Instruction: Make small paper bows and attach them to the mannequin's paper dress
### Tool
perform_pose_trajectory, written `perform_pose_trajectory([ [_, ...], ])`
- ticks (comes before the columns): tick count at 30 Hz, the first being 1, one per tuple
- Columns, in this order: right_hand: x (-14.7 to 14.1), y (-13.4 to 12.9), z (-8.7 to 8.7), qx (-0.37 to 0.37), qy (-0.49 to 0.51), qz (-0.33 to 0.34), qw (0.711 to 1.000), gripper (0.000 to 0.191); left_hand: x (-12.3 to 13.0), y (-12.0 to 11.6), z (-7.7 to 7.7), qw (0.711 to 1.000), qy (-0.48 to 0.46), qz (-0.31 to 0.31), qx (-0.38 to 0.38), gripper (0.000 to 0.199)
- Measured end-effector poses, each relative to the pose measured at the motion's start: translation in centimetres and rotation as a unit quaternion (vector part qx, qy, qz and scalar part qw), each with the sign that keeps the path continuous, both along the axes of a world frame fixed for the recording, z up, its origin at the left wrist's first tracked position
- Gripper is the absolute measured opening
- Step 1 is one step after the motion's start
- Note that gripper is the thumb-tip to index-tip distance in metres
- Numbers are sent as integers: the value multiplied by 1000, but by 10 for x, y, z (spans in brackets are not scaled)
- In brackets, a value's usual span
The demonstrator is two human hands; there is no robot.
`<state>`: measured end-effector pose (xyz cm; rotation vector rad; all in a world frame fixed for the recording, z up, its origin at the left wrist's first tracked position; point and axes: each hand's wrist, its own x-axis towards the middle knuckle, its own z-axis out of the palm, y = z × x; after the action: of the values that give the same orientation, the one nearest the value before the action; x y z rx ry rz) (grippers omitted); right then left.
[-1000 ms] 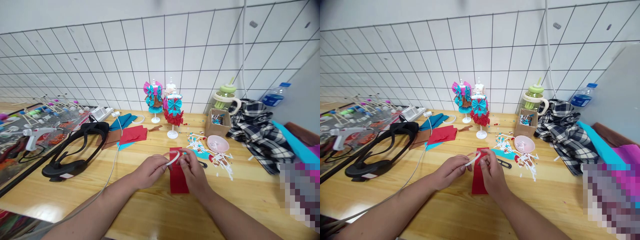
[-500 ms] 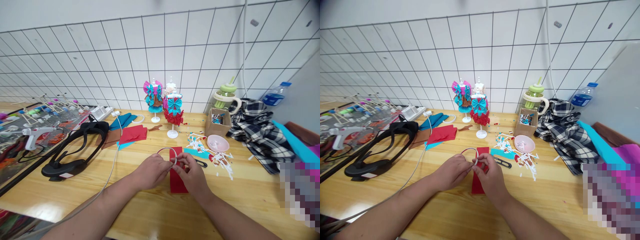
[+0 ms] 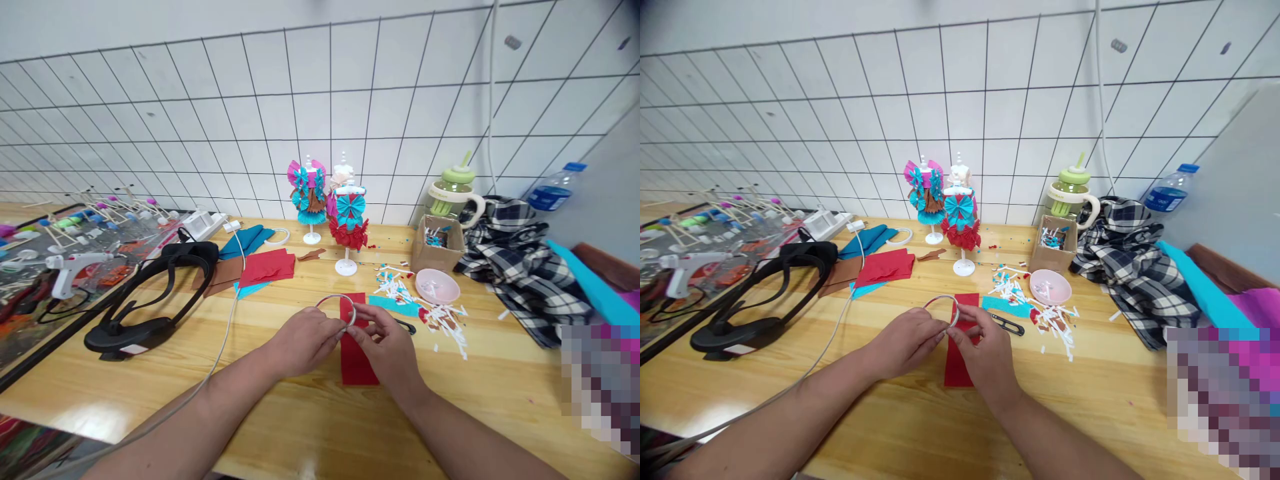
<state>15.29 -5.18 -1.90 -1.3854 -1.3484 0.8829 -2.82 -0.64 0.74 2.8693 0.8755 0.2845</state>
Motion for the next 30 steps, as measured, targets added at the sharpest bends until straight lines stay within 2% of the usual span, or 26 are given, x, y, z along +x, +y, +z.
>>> perform_pose_trajectory([
  [4,2,0,1,-2,-1,-17,1000,21,1,-1,2,1000,-6,14,3,20],
  [7,5,3,0,15,-46,-20,999,16,1,-1,4,1000,-8,14,-7,21],
  [10,7,5,0,44,-89,-36,994,16,-1,1,5,999,-26,22,-18,23],
  [15,8,6,2,41,-84,-59,994,15,-7,7,5,998,-48,50,-12,26],
  [21,6,3,2,63,-104,-38,992,16,-10,14,4,994,-50,95,-21,26],
  [26,-1,-2,0,104,-111,22,988,16,-5,13,0,973,-134,159,-99,29],
  [30,-3,-3,0,107,-98,23,989,15,-6,19,-6,953,-193,194,-132,31],
])
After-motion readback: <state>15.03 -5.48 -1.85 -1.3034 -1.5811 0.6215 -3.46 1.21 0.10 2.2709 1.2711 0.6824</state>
